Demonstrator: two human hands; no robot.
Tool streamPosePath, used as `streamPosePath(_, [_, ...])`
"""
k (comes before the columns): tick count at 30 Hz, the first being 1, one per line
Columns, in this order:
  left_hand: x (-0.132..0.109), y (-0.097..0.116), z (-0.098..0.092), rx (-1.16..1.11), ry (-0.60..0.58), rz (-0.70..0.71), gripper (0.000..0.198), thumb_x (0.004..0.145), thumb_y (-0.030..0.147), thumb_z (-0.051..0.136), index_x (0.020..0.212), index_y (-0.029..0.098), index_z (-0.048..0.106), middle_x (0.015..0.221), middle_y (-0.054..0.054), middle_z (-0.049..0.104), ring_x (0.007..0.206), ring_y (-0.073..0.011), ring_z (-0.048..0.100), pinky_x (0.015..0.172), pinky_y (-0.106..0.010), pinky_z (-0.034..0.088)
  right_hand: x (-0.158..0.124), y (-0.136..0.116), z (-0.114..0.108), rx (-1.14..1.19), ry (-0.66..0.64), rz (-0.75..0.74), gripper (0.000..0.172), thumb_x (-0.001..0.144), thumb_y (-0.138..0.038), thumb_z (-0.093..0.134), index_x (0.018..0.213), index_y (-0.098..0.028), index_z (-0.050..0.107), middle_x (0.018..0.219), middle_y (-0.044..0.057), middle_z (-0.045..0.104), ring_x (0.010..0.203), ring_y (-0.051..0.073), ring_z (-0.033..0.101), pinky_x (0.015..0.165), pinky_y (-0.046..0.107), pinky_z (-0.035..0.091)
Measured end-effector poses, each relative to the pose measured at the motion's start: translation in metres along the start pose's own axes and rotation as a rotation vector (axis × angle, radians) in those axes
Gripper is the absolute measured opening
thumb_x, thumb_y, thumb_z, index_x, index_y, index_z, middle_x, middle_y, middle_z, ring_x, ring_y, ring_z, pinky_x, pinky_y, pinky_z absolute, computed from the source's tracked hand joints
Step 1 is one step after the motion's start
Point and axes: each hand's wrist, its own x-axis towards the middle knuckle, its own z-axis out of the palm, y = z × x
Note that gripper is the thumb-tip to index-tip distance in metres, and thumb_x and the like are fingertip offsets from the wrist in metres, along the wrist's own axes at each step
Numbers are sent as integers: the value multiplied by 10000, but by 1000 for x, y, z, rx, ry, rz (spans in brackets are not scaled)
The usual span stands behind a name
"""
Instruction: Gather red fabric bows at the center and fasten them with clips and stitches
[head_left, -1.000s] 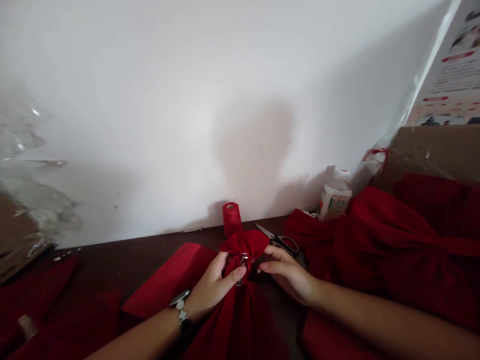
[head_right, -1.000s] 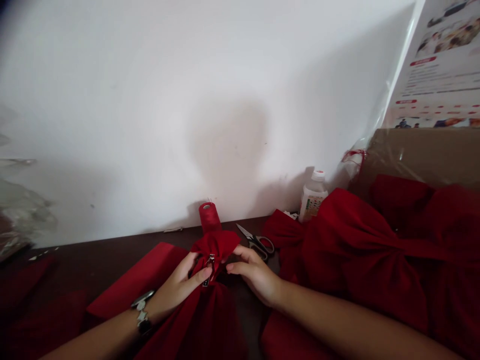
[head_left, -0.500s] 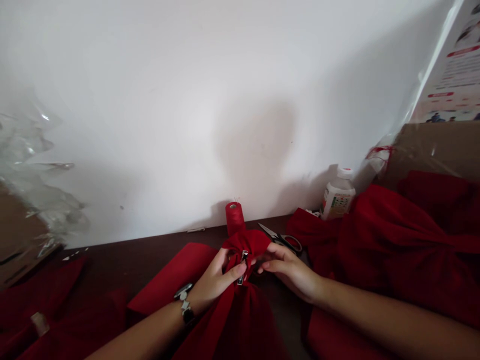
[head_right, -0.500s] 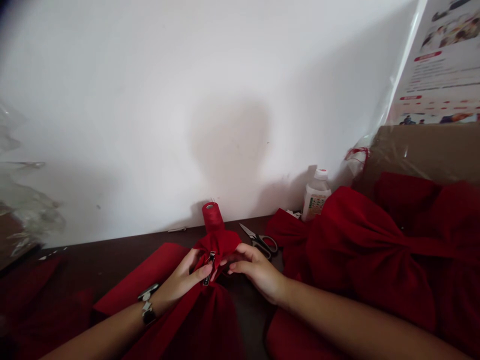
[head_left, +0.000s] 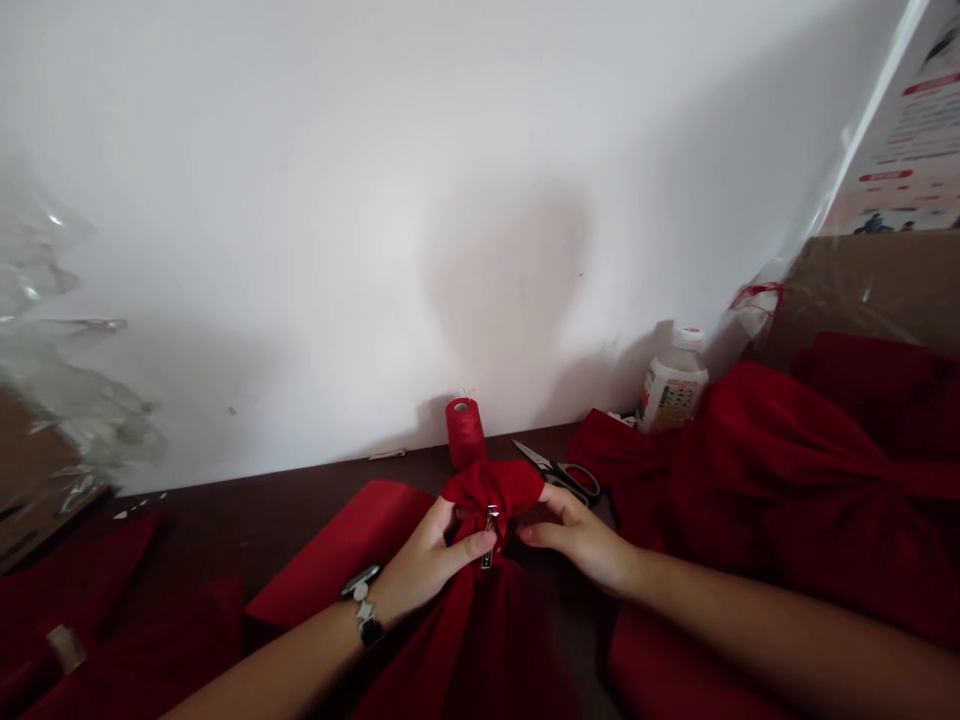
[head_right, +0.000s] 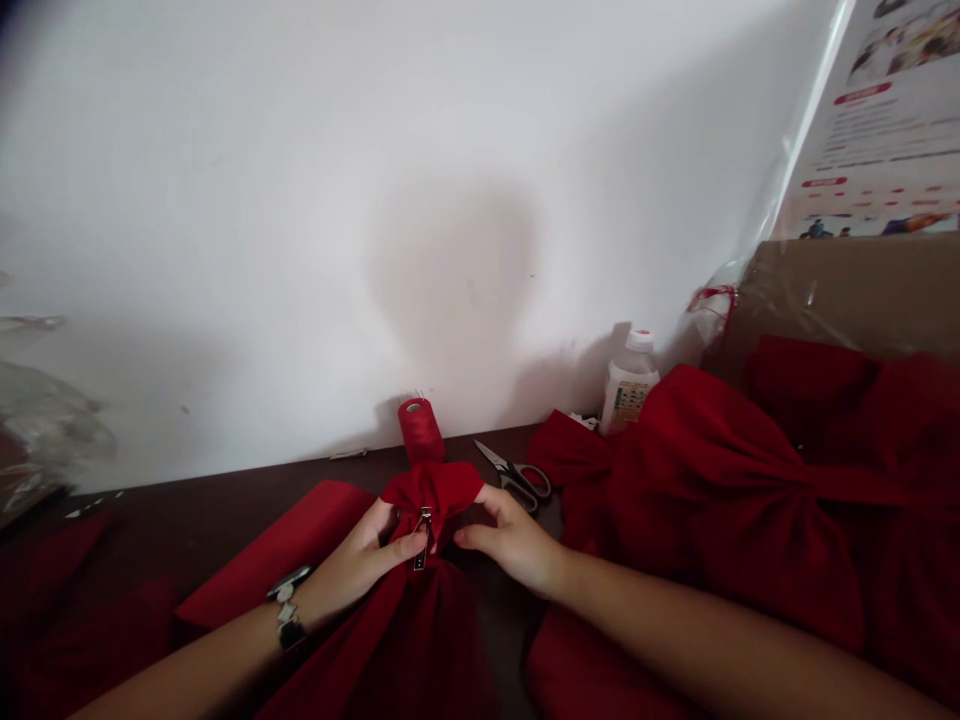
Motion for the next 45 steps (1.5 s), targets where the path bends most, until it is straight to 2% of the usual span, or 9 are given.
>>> streamPosePath(4, [1,-1,0,32,60,3,572,808,422,614,1303,195,440,1301,-105,541,1221,-282,467,1069,-433,331,6,-11,-10,-369,-83,-85,257,729,-138,566,958,-178,675,978,37,687,901,183,614,910,339,443])
streamPosePath(8, [1,-3,0,70,111,-28,554,826,413,590,1304,179,434,1298,-107,542,1229,-274,467,1071,-421,336,8,-35,-16,-937,-50,-74,158,757,-122,549,799,-173,693,780,42,691,717,183,629,697,297,483])
streamPosePath(11, [1,-5,1,65,112,-37,540,820,414,598,1290,189,453,1306,-94,540,1231,-271,468,1073,-413,337,5,-44,-14,-1124,1,-336,127,794,-133,558,875,-169,649,859,70,656,821,194,606,753,311,480])
streamPosePath(13, [2,-6,2,39,103,-35,533,800,397,628,1270,198,476,1318,-84,536,1236,-273,466,1072,-410,339,3,-41,-11,-1085,-84,-478,183,832,-145,543,998,-178,612,1013,97,619,960,198,576,835,318,475])
streamPosePath(16, [4,-5,4,-39,91,-24,529,763,351,674,1240,203,498,1323,-76,538,1239,-271,466,1067,-405,347,2,-31,-8,-975,-167,-493,242,860,-172,546,1098,-203,568,1141,105,564,1048,188,548,895,318,467])
streamPosePath(21, [4,-1,6,-194,64,-58,442,739,308,688,1142,185,556,1182,-68,630,1149,-261,535,1010,-395,396,4,-22,-6,-823,-98,-440,41,872,-194,558,896,-193,590,947,68,585,902,160,576,803,277,479])
streamPosePath(24, [3,1,8,-281,52,-104,330,754,334,661,1034,167,607,1042,-56,674,1024,-247,594,930,-384,443,4,-21,-5,-785,-54,-418,50,861,-206,580,815,-188,586,892,53,565,832,149,564,754,265,465])
streamPosePath(34, [6,-3,8,-463,-10,-129,227,739,283,685,920,152,646,871,-23,694,822,-178,624,783,-285,471,1,-16,-4,-786,-32,-385,55,849,-208,594,802,-181,588,893,53,547,848,158,549,766,277,446])
streamPosePath(45, [5,-4,13,-527,103,-103,216,721,225,686,912,143,629,815,-16,689,758,-161,629,744,-278,483,-2,-13,-3,-825,-50,-410,54,854,-213,589,807,-186,589,902,51,520,841,150,530,761,267,447])
